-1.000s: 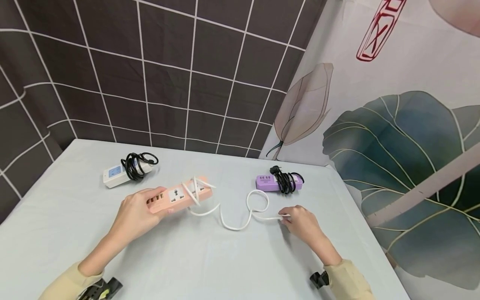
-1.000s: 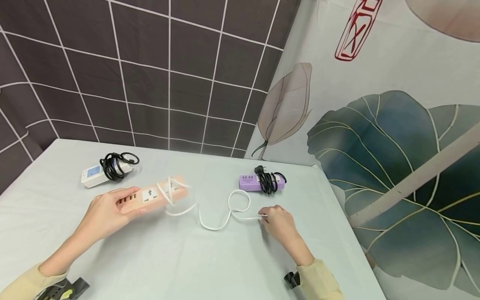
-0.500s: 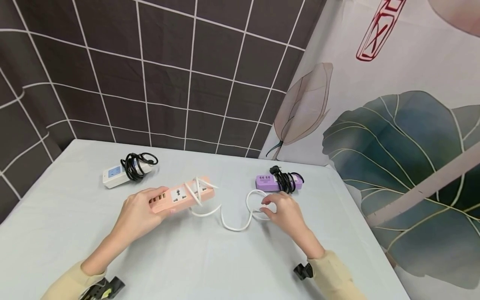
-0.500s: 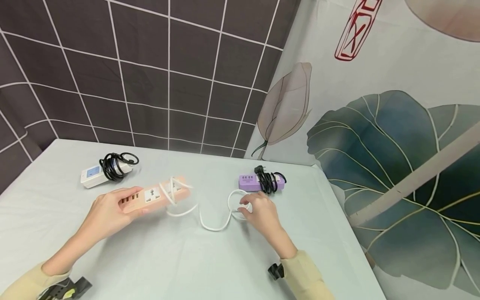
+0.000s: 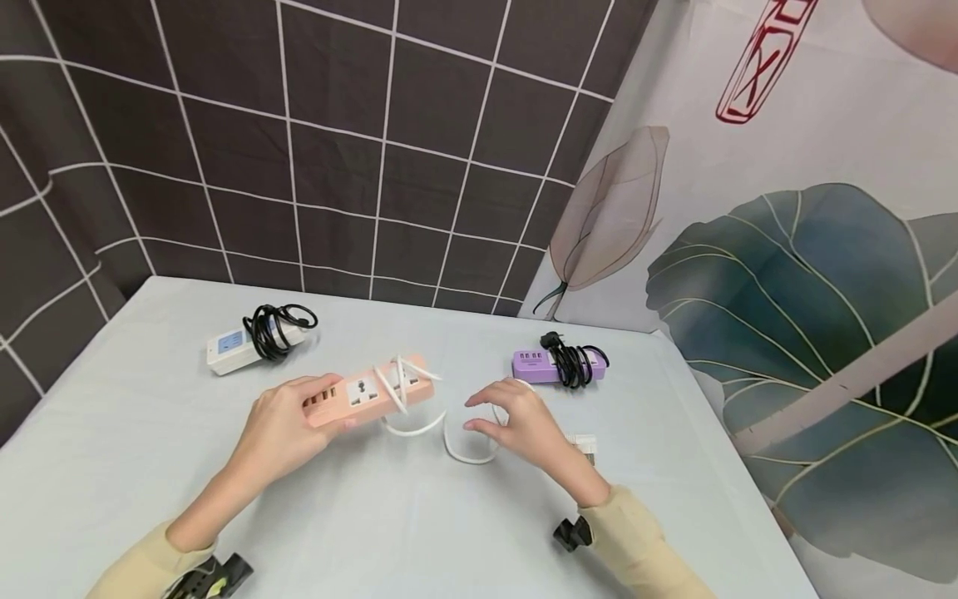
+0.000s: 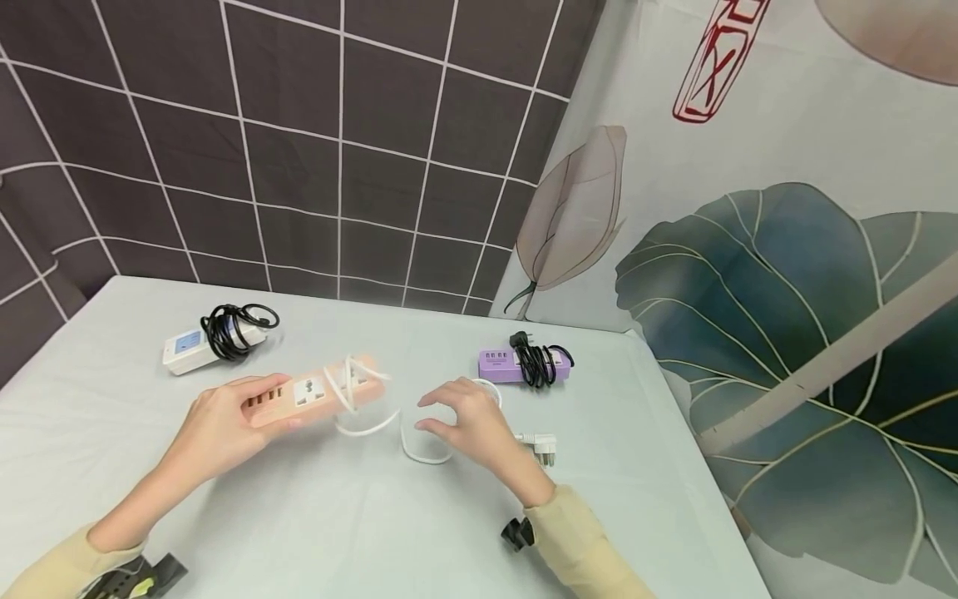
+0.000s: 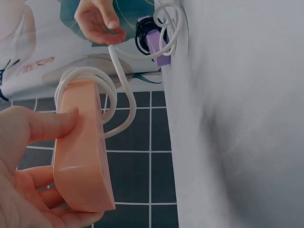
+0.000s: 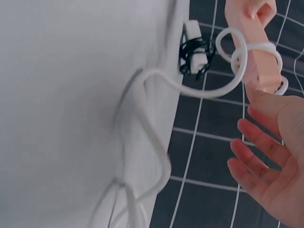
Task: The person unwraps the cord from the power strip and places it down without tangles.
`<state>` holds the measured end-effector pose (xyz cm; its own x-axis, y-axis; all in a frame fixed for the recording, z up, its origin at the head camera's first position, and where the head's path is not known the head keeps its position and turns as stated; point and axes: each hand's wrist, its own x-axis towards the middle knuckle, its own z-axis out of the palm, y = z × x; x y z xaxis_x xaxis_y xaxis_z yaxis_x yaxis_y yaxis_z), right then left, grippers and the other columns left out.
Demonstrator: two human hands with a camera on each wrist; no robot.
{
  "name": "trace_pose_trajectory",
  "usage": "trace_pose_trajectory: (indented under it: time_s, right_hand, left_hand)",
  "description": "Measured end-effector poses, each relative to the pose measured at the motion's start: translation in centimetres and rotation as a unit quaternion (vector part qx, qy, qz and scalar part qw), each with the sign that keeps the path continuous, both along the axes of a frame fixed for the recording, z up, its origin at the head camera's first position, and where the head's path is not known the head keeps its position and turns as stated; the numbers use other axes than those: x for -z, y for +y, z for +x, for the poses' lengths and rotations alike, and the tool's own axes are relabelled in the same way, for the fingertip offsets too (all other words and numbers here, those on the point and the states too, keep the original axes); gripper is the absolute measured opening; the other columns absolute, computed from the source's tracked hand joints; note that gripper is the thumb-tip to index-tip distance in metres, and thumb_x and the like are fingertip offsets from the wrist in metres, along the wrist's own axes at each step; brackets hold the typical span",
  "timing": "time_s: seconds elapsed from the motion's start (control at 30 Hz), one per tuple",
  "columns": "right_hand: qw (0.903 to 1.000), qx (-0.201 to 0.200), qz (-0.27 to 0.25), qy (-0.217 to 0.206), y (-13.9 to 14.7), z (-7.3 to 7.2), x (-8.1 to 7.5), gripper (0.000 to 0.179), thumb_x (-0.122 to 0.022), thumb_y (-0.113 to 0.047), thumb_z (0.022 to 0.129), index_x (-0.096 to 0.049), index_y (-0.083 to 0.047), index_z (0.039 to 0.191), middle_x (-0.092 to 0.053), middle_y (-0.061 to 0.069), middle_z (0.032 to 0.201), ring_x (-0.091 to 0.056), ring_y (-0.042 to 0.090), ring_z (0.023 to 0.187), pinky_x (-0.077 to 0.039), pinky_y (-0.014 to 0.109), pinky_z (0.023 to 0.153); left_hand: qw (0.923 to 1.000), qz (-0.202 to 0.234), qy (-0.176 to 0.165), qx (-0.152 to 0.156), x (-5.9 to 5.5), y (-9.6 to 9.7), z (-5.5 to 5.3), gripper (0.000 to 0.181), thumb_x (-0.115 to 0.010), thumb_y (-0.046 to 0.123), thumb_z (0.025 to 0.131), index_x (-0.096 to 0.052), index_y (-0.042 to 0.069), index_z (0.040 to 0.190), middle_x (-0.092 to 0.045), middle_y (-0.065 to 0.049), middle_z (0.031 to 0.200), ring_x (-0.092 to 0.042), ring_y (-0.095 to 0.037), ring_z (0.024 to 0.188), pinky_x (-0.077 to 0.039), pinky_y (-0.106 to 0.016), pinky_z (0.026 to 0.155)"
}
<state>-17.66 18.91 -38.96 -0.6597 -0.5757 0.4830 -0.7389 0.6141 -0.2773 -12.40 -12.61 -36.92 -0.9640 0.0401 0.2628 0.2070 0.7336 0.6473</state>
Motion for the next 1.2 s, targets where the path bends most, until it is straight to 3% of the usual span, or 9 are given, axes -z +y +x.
trace_pose_trajectory:
  time_s: [0.23, 0.5, 0.77, 0.9, 1.2]
  right_hand:
    - [0.997, -0.057, 0.011, -0.052, -1.9, 0.1, 0.1, 0.025, -0.078, -0.022, 0.079, -0.072, -0.014, 0.102, -0.072, -0.004, 0.097, -0.062, 0.013, 0.095, -0.05, 0.026, 0.085]
    - [0.9943, -0.1, 0.004, -0.036, -3.1, 0.1, 0.8, 0.019, -0.076, -0.016, 0.081, -0.072, -0.013, 0.099, -0.071, -0.003, 0.098, -0.058, 0.012, 0.099, -0.048, 0.025, 0.09]
    - [0.9878, -0.149, -0.011, -0.045, -3.4, 0.1, 0.7, 0.013, -0.072, -0.011, 0.083, -0.074, -0.013, 0.096, -0.071, -0.003, 0.093, -0.063, 0.01, 0.094, -0.048, 0.018, 0.087]
    - [0.9878, -0.148, -0.011, -0.049, -3.3, 0.1, 0.6, 0.013, -0.072, -0.009, 0.083, -0.075, -0.011, 0.095, -0.071, -0.001, 0.091, -0.064, 0.01, 0.09, -0.049, 0.016, 0.083]
    - [0.9913, -0.103, -0.024, -0.078, -2.9, -0.5, 0.7, 0.008, -0.073, -0.01, 0.082, -0.075, -0.011, 0.09, -0.072, 0.0, 0.086, -0.065, 0.012, 0.086, -0.051, 0.02, 0.081]
  left_hand:
    - [1.0, -0.002, 0.006, 0.003, 0.0, 0.1, 0.0, 0.059, -0.083, 0.023, 0.069, -0.065, 0.0, 0.121, -0.065, -0.024, 0.119, -0.059, -0.045, 0.109, -0.045, -0.053, 0.083]
    - [0.9999, 0.0, 0.006, 0.008, -0.2, 0.4, 0.1, 0.059, -0.083, 0.023, 0.07, -0.064, 0.0, 0.121, -0.065, -0.024, 0.119, -0.059, -0.045, 0.109, -0.045, -0.053, 0.085]
    - [0.9999, 0.002, 0.01, 0.009, -0.2, 0.4, 0.1, 0.059, -0.084, 0.022, 0.069, -0.065, 0.001, 0.12, -0.065, -0.024, 0.119, -0.06, -0.044, 0.108, -0.046, -0.052, 0.083]
    - [0.9999, 0.001, 0.01, 0.011, -0.2, 0.4, 0.2, 0.059, -0.084, 0.023, 0.069, -0.065, 0.0, 0.12, -0.065, -0.024, 0.119, -0.06, -0.044, 0.109, -0.046, -0.053, 0.084]
    - [0.9999, 0.006, 0.004, 0.011, -0.1, 0.2, 0.4, 0.059, -0.084, 0.023, 0.069, -0.065, 0.0, 0.12, -0.065, -0.025, 0.119, -0.059, -0.046, 0.111, -0.046, -0.055, 0.086]
